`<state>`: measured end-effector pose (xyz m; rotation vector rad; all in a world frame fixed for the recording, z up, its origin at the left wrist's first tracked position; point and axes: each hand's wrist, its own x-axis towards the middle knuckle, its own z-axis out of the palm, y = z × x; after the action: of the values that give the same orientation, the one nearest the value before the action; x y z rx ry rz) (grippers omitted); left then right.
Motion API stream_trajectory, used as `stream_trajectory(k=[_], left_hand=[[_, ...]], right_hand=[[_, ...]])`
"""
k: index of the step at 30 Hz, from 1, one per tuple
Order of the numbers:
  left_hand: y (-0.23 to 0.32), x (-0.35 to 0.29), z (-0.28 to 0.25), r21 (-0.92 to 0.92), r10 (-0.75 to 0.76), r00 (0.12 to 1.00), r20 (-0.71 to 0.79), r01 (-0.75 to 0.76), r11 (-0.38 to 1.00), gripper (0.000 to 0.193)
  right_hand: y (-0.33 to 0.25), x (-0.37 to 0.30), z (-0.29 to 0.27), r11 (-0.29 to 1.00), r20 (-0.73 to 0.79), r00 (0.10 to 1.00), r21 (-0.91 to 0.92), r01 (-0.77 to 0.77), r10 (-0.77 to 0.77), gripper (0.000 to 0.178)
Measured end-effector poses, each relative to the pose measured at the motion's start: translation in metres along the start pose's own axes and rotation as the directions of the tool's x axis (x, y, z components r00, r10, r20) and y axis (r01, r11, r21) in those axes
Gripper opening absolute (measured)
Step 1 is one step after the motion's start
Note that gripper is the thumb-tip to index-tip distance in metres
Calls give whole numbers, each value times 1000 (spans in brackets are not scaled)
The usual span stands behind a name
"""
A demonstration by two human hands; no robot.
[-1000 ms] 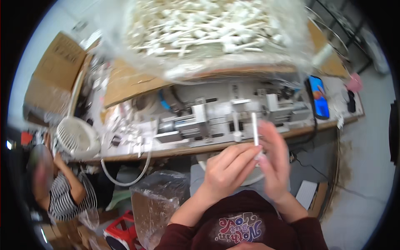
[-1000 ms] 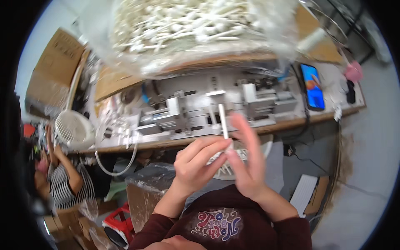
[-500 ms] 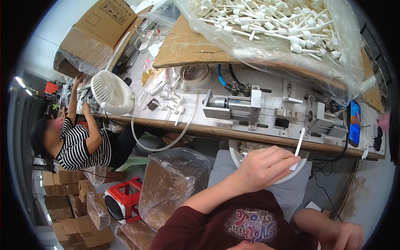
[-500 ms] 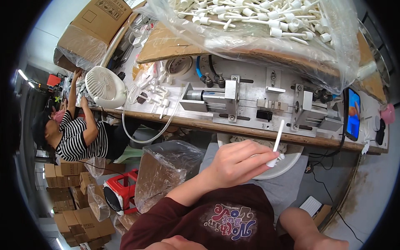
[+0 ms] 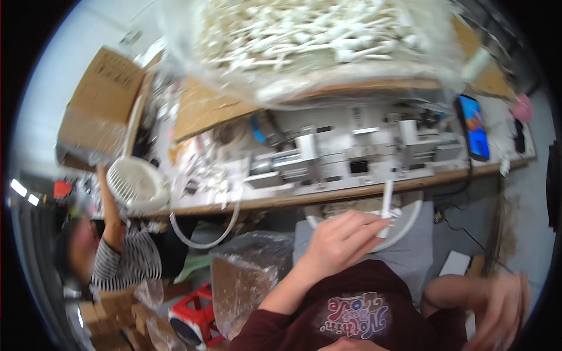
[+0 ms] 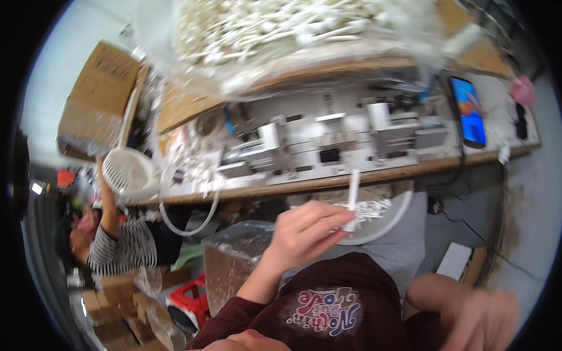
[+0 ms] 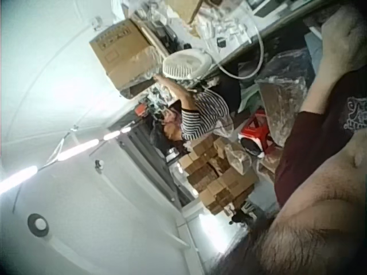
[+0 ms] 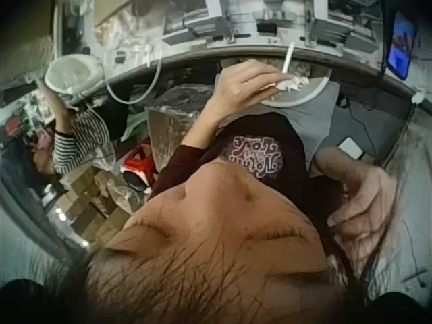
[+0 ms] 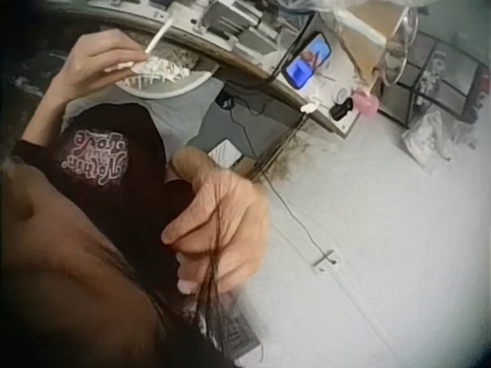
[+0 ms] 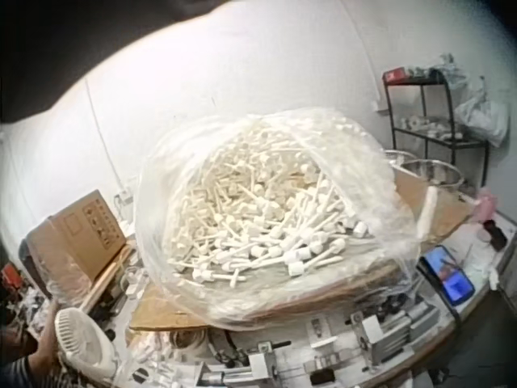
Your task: The user is assembling plastic spray bottle pump components using a pneumatic machine in a workshop setting.
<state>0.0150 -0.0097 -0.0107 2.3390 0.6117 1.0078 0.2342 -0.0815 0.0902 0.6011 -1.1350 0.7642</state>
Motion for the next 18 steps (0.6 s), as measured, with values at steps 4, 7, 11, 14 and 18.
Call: stream_trajectory(k=[4,7,11,14,18], left_hand=[[-2,-1,-5,30,-13,1000,-2,13,999,35],[0,-9,-5,43,-112,994,-17,112,993,39],[3,-8,4,16,-115,993,0,115,993,39],[7,-2,7,-10,-90,996,27,90,996,38],[15,-2,5,-30,-73,997,36,74,997,37]], right_hand=[[-76,-42,-54,899,-454,842,-171,-404,292,25],[-116,-53,-101,399,-841,529,-527,-750,-115,34],[-196,-37,-184,-45,-721,578,-611,-791,-383,25],[-243,-22,-235,-230,-693,573,-529,-817,-438,23],[-261,-22,-299,-332,-731,519,-403,-853,-443,21]])
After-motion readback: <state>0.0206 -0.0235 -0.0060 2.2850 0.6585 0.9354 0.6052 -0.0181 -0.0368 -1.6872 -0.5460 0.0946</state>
